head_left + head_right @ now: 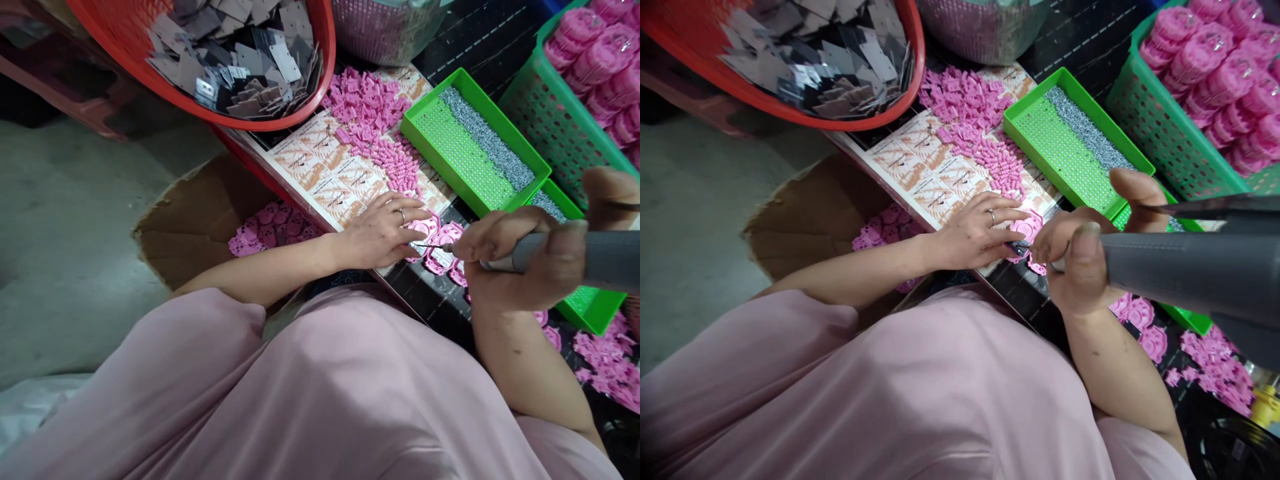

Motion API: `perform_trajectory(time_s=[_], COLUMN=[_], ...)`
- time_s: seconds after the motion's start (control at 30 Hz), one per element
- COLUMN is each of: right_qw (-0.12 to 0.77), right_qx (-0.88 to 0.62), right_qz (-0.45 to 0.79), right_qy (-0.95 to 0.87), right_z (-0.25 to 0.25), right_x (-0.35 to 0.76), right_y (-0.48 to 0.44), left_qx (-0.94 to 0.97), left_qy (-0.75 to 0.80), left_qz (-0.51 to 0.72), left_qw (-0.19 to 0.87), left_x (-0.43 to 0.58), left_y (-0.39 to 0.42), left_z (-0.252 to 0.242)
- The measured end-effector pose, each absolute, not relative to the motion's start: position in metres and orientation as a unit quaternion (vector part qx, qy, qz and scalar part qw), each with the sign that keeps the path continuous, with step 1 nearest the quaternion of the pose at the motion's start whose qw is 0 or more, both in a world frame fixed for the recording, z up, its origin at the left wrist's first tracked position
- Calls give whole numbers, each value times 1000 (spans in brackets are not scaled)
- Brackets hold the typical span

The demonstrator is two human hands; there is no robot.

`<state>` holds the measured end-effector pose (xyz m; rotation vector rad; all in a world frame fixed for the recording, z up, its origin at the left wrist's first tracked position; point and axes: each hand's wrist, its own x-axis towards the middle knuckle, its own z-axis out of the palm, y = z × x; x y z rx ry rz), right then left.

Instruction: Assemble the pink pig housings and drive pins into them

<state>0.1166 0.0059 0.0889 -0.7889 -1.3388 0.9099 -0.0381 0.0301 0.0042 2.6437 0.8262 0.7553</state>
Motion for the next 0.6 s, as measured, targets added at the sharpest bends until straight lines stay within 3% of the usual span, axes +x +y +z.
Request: perform_trajectory(time_s=[0.47,0.6], right_qw=[628,634], right_qx=[-303,-338], right_qz=[406,393], right_qy=[-591,-574], right_z=[93,82], right_x=[116,113], right_y=[-4,0], left_qx=[886,893], left_qy=[277,313], left_qz=[325,283], left_qw=[178,157], left_x=[-33,-38], left_y=[23,20], left_z=[2,-2])
